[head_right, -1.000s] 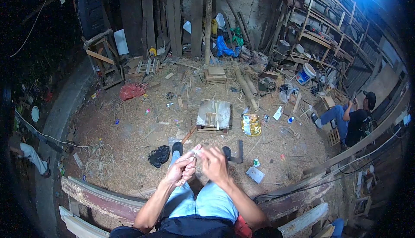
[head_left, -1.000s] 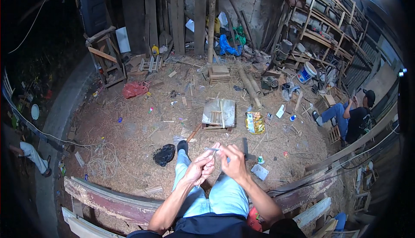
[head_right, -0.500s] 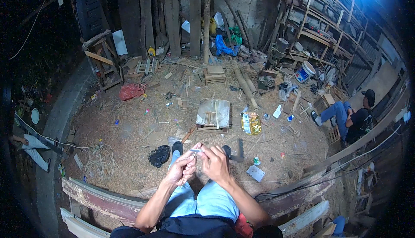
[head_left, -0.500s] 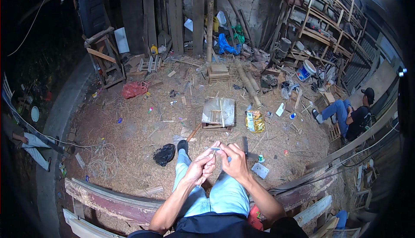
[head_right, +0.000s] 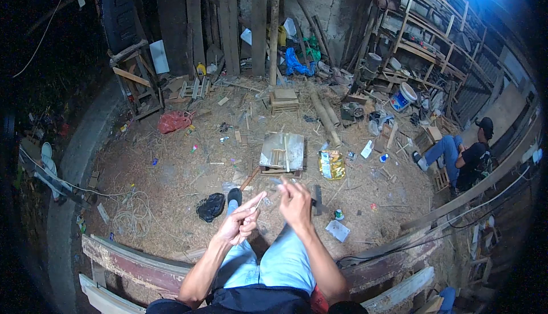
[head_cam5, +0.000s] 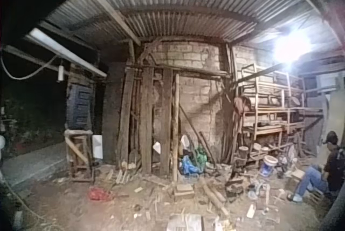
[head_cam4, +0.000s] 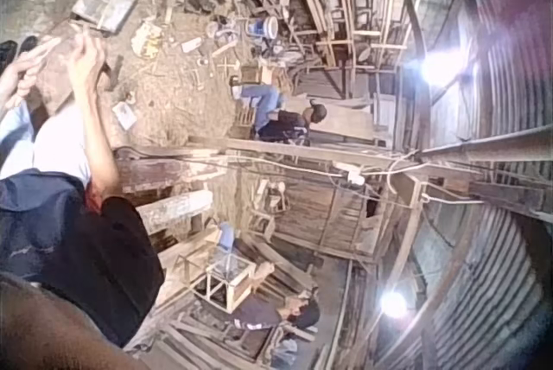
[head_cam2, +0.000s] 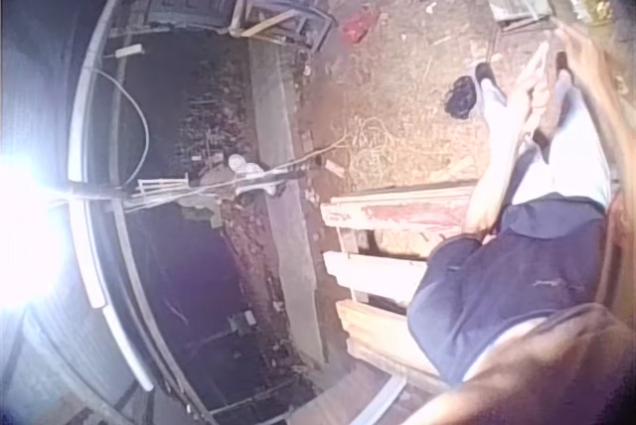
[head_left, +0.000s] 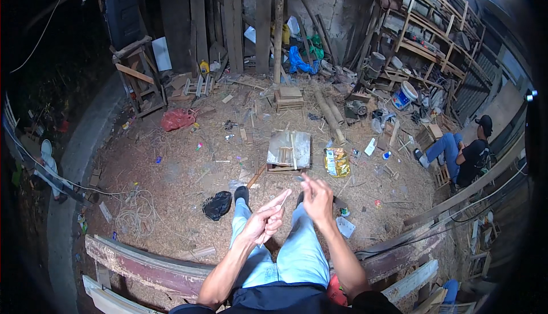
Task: The person assembles a small wooden structure by inserting thin wooden sticks into a pre-drilled base and securing a cross-member piece.
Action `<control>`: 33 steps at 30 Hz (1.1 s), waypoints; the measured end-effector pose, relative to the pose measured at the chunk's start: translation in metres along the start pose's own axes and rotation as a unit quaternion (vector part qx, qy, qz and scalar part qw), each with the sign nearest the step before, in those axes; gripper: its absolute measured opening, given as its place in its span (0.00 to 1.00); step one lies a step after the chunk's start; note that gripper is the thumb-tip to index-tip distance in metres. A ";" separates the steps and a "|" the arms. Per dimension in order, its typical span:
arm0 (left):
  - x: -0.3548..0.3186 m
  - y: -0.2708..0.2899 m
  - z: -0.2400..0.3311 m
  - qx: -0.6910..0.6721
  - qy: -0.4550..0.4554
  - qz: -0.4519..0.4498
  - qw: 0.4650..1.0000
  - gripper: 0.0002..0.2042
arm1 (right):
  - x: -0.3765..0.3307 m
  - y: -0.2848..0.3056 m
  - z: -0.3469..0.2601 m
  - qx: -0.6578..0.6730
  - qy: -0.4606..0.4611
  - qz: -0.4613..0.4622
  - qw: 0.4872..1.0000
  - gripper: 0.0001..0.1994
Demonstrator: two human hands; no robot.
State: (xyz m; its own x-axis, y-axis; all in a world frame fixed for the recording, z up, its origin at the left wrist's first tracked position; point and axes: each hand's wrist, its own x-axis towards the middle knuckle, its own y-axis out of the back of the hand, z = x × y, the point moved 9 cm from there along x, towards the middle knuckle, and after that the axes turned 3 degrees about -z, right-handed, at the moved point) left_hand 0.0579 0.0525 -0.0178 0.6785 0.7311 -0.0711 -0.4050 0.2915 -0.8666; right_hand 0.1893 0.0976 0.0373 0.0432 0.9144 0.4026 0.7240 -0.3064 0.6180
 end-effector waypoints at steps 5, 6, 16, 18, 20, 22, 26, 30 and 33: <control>-0.001 0.009 0.000 -0.015 -0.031 0.040 0.999 0.27 | -0.023 -0.005 -0.018 0.022 0.104 -0.056 0.993 0.15; 0.002 0.012 -0.002 -0.011 -0.029 0.039 0.999 0.27 | -0.034 -0.015 -0.025 0.042 0.141 -0.064 0.987 0.15; 0.002 0.012 -0.004 -0.009 -0.008 0.034 0.999 0.25 | -0.022 -0.003 -0.028 0.027 0.097 -0.027 0.995 0.13; -0.001 0.010 -0.005 -0.001 -0.001 0.012 1.000 0.24 | -0.011 -0.002 -0.005 0.011 0.042 0.007 0.999 0.13; -0.003 0.009 -0.005 0.041 -0.005 0.033 0.999 0.24 | 0.001 0.012 0.001 0.045 0.009 0.050 0.998 0.12; -0.004 0.015 -0.004 0.095 -0.007 0.061 0.994 0.23 | -0.006 -0.008 0.016 0.131 -0.152 -0.115 0.973 0.13; -0.005 0.032 0.001 0.179 -0.040 0.118 0.976 0.11 | -0.027 -0.042 0.013 0.279 -0.100 -0.137 0.945 0.11; -0.008 0.031 0.011 0.302 -0.056 0.157 0.939 0.08 | -0.030 -0.031 -0.015 0.168 -0.059 -0.170 0.969 0.08; -0.007 0.031 0.016 0.377 -0.106 0.150 0.908 0.08 | -0.029 -0.028 -0.016 0.138 -0.033 -0.131 0.981 0.07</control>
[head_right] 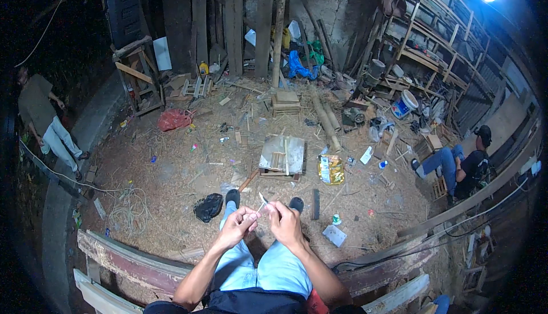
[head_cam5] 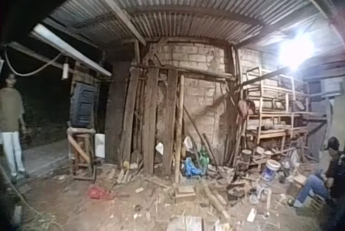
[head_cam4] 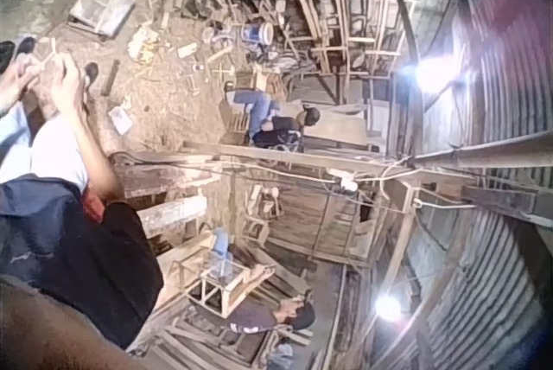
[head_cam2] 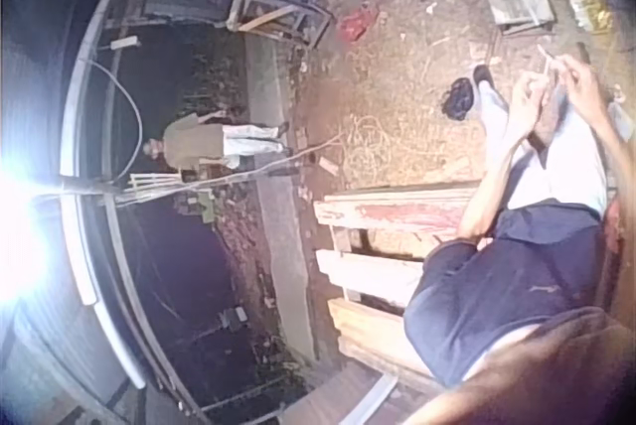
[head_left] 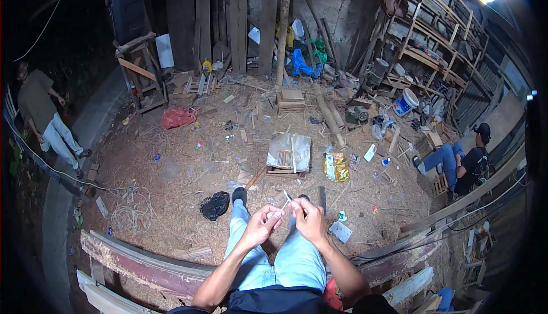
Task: The person assembles a small wooden structure by inserting thin wooden sticks into a pre-drilled base and securing a cross-member piece.
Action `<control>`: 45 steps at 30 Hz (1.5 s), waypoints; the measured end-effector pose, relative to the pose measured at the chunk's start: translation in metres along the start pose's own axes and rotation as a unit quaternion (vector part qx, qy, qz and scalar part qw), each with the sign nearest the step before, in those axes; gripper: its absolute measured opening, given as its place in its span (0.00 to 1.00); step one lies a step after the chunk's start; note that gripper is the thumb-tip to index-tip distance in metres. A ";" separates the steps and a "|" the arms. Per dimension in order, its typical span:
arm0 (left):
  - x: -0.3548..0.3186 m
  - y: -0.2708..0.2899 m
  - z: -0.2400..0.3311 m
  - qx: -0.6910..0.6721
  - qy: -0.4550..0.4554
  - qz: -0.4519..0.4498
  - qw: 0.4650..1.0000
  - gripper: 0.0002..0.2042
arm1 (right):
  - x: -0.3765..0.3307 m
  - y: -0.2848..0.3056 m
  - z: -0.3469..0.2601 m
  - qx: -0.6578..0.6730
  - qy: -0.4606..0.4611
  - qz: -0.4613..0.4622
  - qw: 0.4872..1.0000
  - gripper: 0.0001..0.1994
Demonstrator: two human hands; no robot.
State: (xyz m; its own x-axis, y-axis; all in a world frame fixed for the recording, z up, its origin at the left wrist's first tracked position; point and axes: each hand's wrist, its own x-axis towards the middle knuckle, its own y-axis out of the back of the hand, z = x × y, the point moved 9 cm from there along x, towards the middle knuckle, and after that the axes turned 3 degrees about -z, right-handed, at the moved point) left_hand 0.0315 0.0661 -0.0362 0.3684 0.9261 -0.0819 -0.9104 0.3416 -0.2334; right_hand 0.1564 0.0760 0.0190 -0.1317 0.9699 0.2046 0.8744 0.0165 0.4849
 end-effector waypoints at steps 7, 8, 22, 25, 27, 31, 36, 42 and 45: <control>-0.003 0.009 0.007 0.059 -0.045 0.057 0.996 0.07 | 0.000 0.002 -0.015 -0.011 0.040 0.012 0.999 0.07; -0.004 0.011 0.009 0.078 -0.057 0.073 0.993 0.07 | -0.002 -0.005 -0.016 -0.027 0.057 -0.012 0.998 0.07; -0.006 0.003 0.037 0.258 -0.108 0.080 0.957 0.06 | 0.003 -0.017 0.022 0.236 -0.091 -0.046 0.966 0.10; -0.009 0.008 0.032 0.243 -0.094 0.082 0.962 0.06 | 0.002 -0.017 0.024 0.282 -0.121 -0.043 0.951 0.09; -0.013 0.010 0.031 0.240 -0.084 0.081 0.964 0.06 | 0.003 -0.010 0.028 0.285 -0.117 -0.019 0.951 0.10; -0.022 0.017 0.029 0.262 -0.074 0.099 0.957 0.06 | 0.006 0.001 0.032 0.257 -0.082 0.048 0.962 0.10; -0.026 0.008 0.054 0.336 -0.137 0.128 0.923 0.05 | -0.002 0.006 0.019 0.142 -0.013 0.079 0.987 0.08; -0.029 0.003 0.074 0.361 -0.202 0.149 0.898 0.04 | -0.001 0.023 0.002 0.102 -0.023 0.140 0.985 0.07; -0.027 0.002 0.073 0.363 -0.198 0.145 0.899 0.04 | -0.004 0.017 -0.008 0.053 0.026 0.110 0.992 0.08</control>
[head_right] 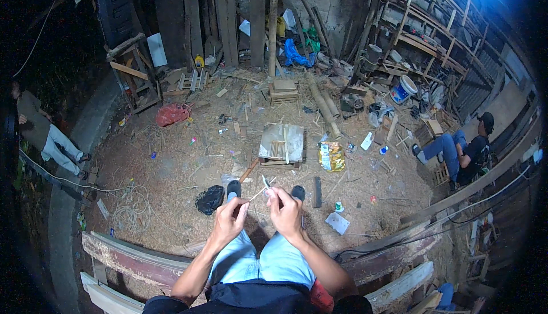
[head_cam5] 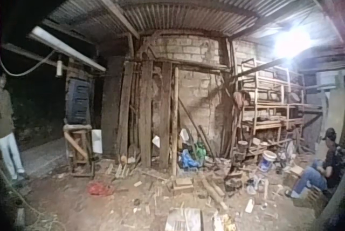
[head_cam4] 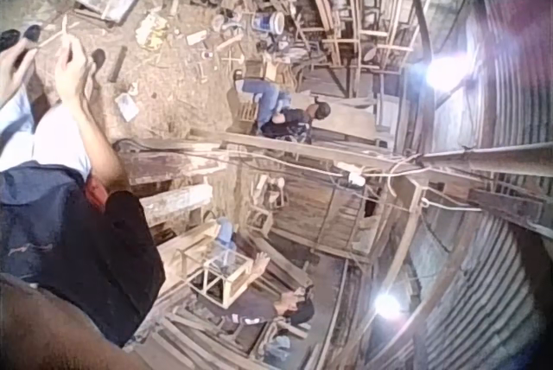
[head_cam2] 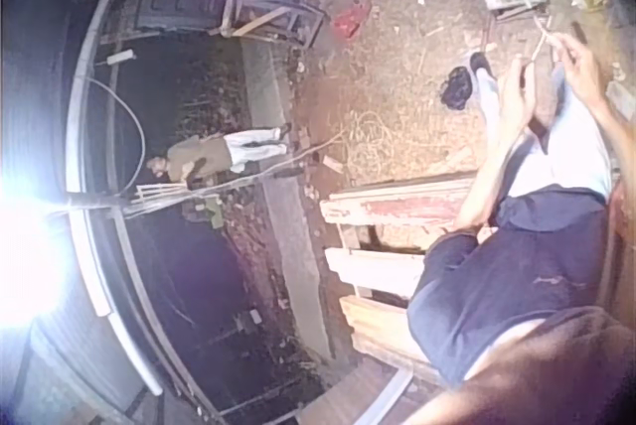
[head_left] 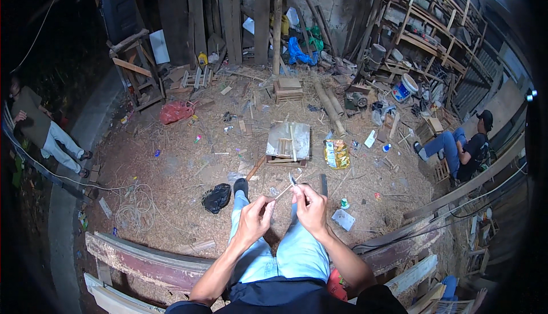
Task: The person assembles a small wooden structure by inserting thin wooden sticks into a pre-drilled base and securing a cross-member piece.
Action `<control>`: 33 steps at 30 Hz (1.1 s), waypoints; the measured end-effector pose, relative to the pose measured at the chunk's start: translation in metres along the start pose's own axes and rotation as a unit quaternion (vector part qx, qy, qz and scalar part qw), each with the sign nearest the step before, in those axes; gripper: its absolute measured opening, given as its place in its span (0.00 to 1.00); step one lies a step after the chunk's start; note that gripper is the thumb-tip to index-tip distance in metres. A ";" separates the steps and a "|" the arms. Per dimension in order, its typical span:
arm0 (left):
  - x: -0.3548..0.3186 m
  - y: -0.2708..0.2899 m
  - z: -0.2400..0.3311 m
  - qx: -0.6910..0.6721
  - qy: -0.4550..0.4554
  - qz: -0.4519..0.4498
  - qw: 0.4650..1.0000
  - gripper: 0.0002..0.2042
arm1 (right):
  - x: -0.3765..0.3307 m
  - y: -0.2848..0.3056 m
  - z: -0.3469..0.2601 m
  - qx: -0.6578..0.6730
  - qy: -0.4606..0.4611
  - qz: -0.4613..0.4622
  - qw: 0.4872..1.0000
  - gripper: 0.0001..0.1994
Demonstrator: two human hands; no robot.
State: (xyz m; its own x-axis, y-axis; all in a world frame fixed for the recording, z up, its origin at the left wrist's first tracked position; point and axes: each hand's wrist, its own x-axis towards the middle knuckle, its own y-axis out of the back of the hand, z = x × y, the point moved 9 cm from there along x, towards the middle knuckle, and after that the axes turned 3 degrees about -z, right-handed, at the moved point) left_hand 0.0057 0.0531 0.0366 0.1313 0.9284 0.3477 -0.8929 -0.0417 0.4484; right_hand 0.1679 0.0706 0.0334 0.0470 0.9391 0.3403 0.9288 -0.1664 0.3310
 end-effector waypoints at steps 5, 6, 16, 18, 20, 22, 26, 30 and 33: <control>0.000 -0.005 -0.004 -0.025 -0.006 -0.008 1.000 0.04 | 0.003 0.004 0.001 0.019 -0.012 0.013 1.000 0.08; 0.000 -0.005 -0.005 -0.019 0.005 -0.015 1.000 0.04 | 0.002 0.000 0.000 0.025 0.005 0.006 1.000 0.08; 0.000 -0.005 -0.004 -0.008 0.000 -0.023 1.000 0.04 | 0.003 0.009 0.015 0.026 -0.023 0.030 0.999 0.08; -0.001 -0.006 -0.007 -0.012 0.004 -0.025 1.000 0.04 | 0.000 0.005 0.014 0.046 -0.028 0.029 0.998 0.08; -0.003 -0.005 -0.016 -0.023 0.019 -0.031 0.999 0.04 | 0.001 0.008 0.013 0.031 -0.025 0.008 0.999 0.08; -0.001 -0.005 -0.013 -0.022 0.019 -0.028 0.999 0.04 | 0.001 0.010 0.022 0.070 -0.040 0.027 0.996 0.08; 0.000 -0.008 -0.015 -0.046 0.038 -0.025 0.998 0.05 | -0.004 0.002 0.022 0.058 -0.025 0.018 0.998 0.07; 0.000 -0.011 -0.013 -0.047 0.034 -0.038 0.998 0.05 | -0.004 0.001 0.017 0.031 -0.028 0.000 0.999 0.07; 0.000 -0.013 -0.017 -0.058 0.033 -0.042 0.997 0.05 | -0.003 0.004 0.015 0.050 -0.050 0.003 0.997 0.07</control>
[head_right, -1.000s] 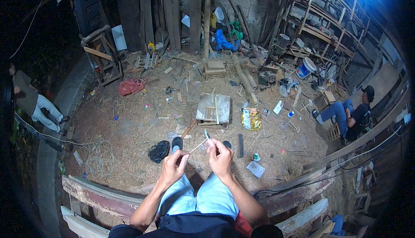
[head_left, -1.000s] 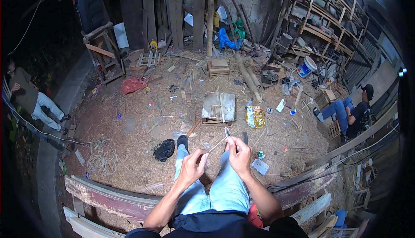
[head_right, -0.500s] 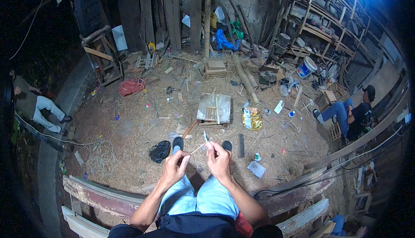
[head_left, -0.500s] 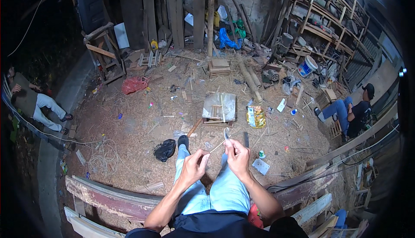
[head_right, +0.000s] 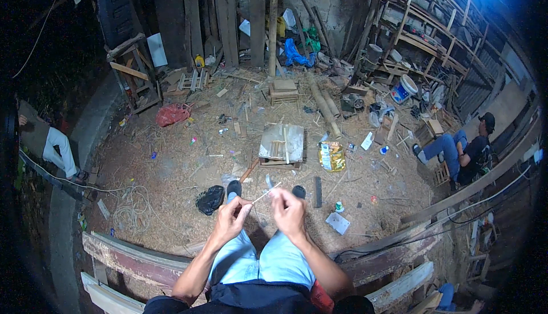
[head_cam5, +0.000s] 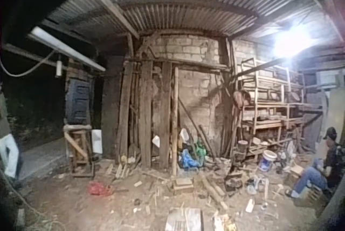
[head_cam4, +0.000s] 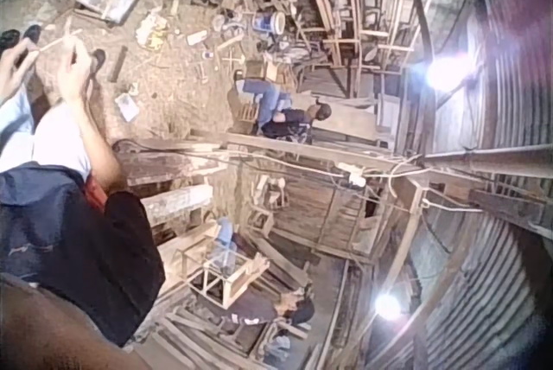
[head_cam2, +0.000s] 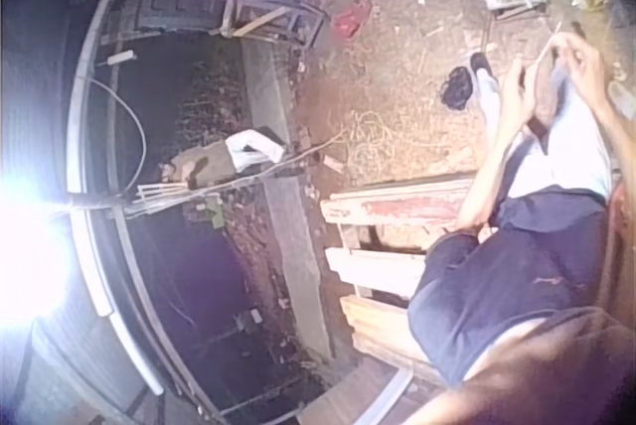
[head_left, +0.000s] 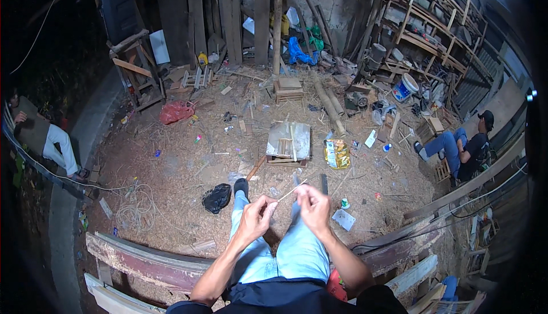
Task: The person assembles a small wooden structure by inserting thin wooden sticks into a pre-drilled base and securing a cross-member piece.
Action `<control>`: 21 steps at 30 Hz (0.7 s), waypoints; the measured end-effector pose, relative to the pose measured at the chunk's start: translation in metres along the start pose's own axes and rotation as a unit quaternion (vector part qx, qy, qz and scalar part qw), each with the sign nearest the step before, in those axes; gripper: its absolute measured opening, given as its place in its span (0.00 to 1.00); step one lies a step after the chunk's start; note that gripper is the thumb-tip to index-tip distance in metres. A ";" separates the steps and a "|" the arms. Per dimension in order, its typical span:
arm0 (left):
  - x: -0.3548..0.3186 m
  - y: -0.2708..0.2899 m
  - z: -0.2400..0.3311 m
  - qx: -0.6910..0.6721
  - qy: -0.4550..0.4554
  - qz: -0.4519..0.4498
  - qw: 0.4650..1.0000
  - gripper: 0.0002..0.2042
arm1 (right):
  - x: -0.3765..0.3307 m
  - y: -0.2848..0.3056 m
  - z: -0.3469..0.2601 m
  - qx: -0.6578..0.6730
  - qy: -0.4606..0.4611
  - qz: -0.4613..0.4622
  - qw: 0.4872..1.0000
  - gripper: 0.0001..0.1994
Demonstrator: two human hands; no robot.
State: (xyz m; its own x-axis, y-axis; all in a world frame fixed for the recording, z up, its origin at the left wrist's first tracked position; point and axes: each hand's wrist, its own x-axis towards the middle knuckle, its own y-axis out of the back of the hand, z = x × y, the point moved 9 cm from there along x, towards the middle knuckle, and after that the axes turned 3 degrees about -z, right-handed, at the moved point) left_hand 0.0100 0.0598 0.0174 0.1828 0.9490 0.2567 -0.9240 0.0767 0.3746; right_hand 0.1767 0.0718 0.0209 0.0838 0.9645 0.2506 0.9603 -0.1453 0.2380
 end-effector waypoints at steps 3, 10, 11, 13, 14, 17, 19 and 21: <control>0.001 0.000 -0.002 -0.014 0.011 -0.005 1.000 0.05 | 0.001 -0.001 0.002 -0.012 0.000 0.003 1.000 0.07; 0.000 0.001 -0.007 -0.028 0.021 -0.007 0.999 0.05 | -0.002 -0.008 -0.009 -0.036 0.017 -0.016 0.999 0.06; 0.001 0.001 -0.006 -0.021 0.017 -0.006 1.000 0.05 | -0.007 -0.016 -0.014 -0.057 0.041 -0.045 0.997 0.06; 0.000 0.004 -0.005 -0.026 0.019 -0.007 0.999 0.06 | 0.000 -0.005 -0.007 -0.027 0.042 0.003 0.999 0.05; -0.001 0.004 -0.005 -0.031 0.022 -0.006 0.999 0.06 | 0.004 -0.001 -0.005 -0.027 0.021 0.019 0.999 0.05; 0.001 -0.001 -0.005 -0.028 0.026 -0.016 0.999 0.06 | -0.007 -0.016 -0.011 -0.068 0.066 -0.023 0.995 0.06; 0.002 0.003 -0.006 -0.030 0.018 -0.011 0.999 0.06 | -0.004 -0.012 -0.006 -0.029 0.043 -0.003 0.999 0.06; 0.001 0.002 -0.007 -0.035 0.019 -0.010 0.999 0.06 | 0.006 0.001 -0.002 -0.006 0.003 0.031 1.000 0.06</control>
State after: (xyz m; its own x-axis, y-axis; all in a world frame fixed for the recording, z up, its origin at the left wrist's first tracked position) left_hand 0.0060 0.0634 0.0124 0.1905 0.9576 0.2159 -0.9417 0.1161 0.3158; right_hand 0.1778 0.0768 0.0250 0.1413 0.9525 0.2699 0.9501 -0.2071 0.2334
